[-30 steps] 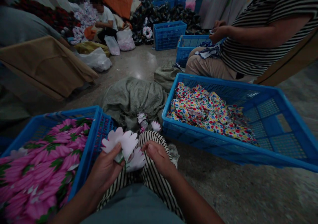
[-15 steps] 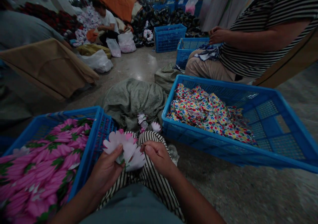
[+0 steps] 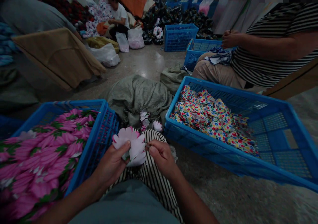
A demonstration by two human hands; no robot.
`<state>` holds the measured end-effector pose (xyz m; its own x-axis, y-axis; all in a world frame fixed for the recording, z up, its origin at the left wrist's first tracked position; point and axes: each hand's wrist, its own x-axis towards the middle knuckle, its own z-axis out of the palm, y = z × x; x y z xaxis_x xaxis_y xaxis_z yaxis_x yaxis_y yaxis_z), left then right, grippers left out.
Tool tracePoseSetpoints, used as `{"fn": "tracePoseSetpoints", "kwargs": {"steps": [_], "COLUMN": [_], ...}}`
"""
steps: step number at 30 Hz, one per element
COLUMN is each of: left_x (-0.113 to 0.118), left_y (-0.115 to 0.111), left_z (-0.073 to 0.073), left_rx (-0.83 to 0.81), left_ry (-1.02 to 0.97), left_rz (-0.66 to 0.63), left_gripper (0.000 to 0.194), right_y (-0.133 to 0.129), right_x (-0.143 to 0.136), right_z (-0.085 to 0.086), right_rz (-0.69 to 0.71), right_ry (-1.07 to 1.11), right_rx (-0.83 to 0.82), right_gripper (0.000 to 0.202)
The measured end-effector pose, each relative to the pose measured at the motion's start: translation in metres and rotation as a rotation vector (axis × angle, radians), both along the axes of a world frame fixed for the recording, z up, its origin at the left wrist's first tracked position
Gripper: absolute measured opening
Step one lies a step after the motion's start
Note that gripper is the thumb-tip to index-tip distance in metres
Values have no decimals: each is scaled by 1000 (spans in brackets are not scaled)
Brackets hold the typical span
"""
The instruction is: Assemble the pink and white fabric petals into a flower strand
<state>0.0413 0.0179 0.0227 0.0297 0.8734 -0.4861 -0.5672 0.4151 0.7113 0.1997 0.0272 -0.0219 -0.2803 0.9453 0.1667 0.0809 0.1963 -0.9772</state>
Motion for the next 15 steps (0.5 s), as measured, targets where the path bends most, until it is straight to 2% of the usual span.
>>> {"fn": "tracePoseSetpoints", "kwargs": {"steps": [11,15], "left_x": [0,-2], "left_y": [0,-1], "left_z": [0,-2], "left_rx": [-10,-25], "left_ry": [-30,-50], "left_rz": [-22,-9], "left_gripper": [29,31], "right_y": [2,3], "right_x": [-1,0], "right_z": [-1,-5], "right_rz": [8,-2], "right_ry": [-66,-22], "right_rx": [5,5], "right_gripper": [38,36]}}
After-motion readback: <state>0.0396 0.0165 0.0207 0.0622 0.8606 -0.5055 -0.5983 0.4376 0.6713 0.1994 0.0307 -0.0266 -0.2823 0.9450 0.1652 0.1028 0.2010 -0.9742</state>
